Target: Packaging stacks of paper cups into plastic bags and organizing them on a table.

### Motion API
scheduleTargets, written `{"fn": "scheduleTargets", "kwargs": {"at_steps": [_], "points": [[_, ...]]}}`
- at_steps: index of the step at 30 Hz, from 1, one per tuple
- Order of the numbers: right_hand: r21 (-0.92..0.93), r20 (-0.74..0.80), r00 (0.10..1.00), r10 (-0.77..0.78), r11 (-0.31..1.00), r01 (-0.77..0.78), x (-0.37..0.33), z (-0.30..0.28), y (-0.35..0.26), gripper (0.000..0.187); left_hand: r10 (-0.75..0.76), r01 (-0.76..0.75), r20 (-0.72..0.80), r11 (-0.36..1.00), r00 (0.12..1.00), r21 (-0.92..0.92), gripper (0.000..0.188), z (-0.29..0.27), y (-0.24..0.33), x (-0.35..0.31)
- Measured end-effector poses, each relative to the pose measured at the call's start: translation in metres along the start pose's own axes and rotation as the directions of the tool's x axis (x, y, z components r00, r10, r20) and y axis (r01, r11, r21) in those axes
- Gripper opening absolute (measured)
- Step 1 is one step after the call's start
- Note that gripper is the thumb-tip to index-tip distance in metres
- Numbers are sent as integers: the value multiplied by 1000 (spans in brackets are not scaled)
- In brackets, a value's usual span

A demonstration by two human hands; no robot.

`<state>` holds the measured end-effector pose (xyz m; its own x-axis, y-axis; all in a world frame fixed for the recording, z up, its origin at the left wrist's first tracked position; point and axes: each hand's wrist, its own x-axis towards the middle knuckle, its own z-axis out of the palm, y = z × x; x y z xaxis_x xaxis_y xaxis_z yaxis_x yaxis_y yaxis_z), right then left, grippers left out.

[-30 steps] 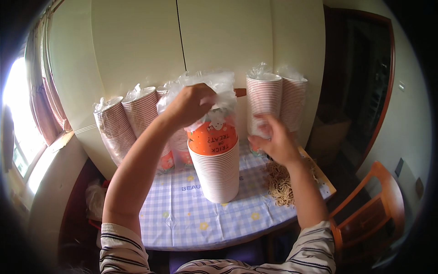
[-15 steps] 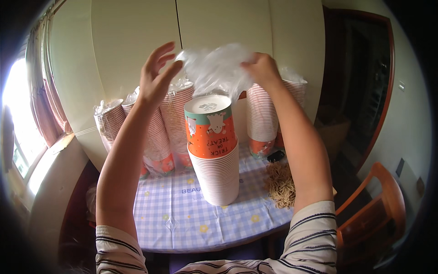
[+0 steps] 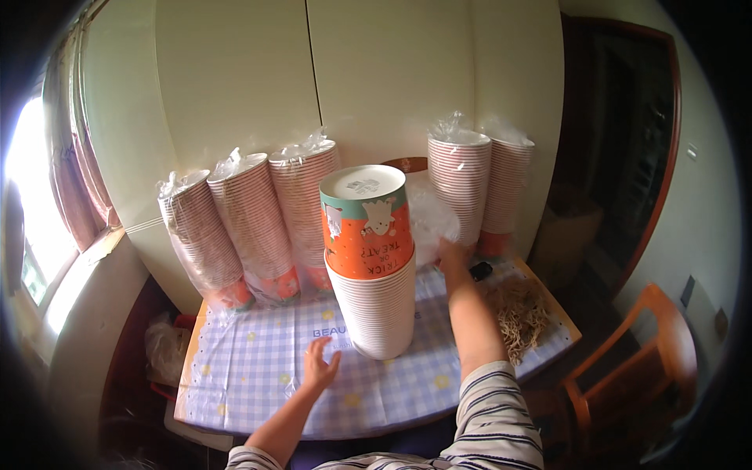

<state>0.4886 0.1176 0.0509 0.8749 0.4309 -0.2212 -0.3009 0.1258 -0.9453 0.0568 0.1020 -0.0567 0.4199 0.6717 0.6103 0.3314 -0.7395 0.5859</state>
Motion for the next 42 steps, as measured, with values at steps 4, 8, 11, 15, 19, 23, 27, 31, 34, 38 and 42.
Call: {"fn": "scheduleTargets", "kwargs": {"at_steps": [4, 8, 11, 15, 19, 23, 27, 31, 34, 38, 42], "points": [[-110, 193, 975, 106, 990, -86, 22, -4, 58, 45, 59, -64, 56, 994, 997, 93, 44, 19, 18, -11], [-161, 235, 972, 15, 987, 23, 20, 84, 49, 45, 78, -92, 91, 983, 993, 162, 44, 11, 15, -14], [-192, 240, 969, -55, 976, 104, 31, 80, 54, 46, 96, -112, 101, 980, 990, 167, 44, 10, 20, -12], [-232, 243, 959, -144, 952, 201, 30, 74, 79, 46, 97, -115, 111, 980, 989, 165, 45, 5, 25, -9], [-265, 214, 945, -249, 916, 302, 46, 54, 70, 47, 111, -129, 119, 980, 987, 149, 44, 10, 27, -7], [-294, 205, 923, -326, 879, 376, 8, -48, 109, 48, 79, -96, 114, 983, 990, 154, 46, 9, 23, -9], [-199, 462, 876, -141, 946, 257, -121, -74, 77, 49, 44, -57, 92, 987, 995, 149, 48, 10, 21, -11], [-167, 381, 899, -217, 940, 298, -184, -90, 63, 40, 22, -32, 113, 996, 993, 83, 52, 11, 19, -8], [-65, 475, 745, -469, 825, 561, -218, -88, -2, 46, -74, 90, 186, 993, 980, -75, 72, 17, 24, -7], [-92, 469, 317, -824, 311, 946, -275, -53, -103, 58, -120, 142, 169, 982, 978, -125, 103, 31, 67, 3], [-180, 680, -30, -733, -206, 962, -322, -11, -172, 79, -155, 155, 16, 965, 988, -212, 127, 52, 91, 22]]}}
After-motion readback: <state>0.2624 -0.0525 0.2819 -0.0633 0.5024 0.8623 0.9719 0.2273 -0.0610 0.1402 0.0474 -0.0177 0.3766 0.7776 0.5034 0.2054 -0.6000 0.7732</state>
